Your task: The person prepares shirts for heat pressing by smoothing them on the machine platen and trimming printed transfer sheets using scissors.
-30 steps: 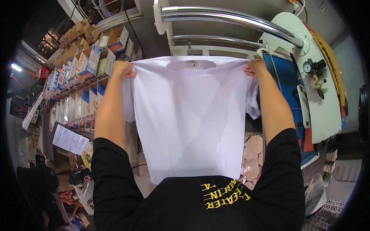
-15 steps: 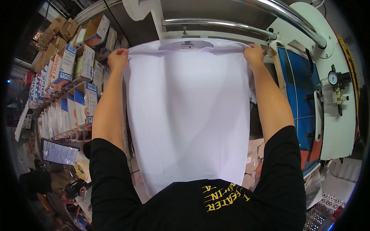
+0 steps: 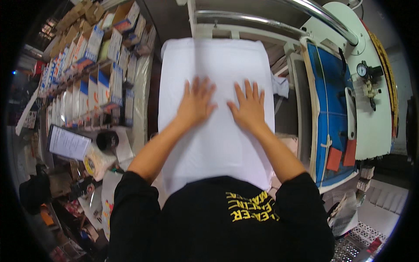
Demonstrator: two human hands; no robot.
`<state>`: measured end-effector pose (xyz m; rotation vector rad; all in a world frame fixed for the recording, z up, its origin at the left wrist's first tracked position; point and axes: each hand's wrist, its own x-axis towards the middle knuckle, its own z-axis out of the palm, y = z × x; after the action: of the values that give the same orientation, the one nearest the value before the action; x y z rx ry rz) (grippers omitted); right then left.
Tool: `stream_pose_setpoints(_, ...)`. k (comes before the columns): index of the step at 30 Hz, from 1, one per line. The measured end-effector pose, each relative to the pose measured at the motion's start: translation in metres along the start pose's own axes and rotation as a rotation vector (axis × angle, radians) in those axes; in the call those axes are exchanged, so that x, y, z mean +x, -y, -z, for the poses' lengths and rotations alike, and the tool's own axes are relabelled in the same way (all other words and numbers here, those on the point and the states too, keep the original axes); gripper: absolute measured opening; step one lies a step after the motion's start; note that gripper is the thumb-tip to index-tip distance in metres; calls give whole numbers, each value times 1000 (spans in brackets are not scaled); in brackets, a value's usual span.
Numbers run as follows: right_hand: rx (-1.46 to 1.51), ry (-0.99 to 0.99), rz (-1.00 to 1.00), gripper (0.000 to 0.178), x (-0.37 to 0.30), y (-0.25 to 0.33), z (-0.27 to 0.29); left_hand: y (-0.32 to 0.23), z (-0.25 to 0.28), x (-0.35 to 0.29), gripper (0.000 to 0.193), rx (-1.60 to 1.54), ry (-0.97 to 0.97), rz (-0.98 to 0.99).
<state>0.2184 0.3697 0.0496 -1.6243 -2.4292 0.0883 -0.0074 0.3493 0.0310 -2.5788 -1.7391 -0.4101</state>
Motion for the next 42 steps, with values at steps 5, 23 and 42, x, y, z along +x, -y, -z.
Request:
stream_pose_setpoints(5,51,111,49,68,-246,23,36,-129,69,-219,70,-275,355,-217)
stream_pose_setpoints(23,1856,-135,-942,50,-248,-126,26,53,30,-289,41,-1608,-61,1299)
stream_pose_setpoints(42,1988,-355,-949,24,-262,-118,29,94,31,-352,22,-1805,-19,1308)
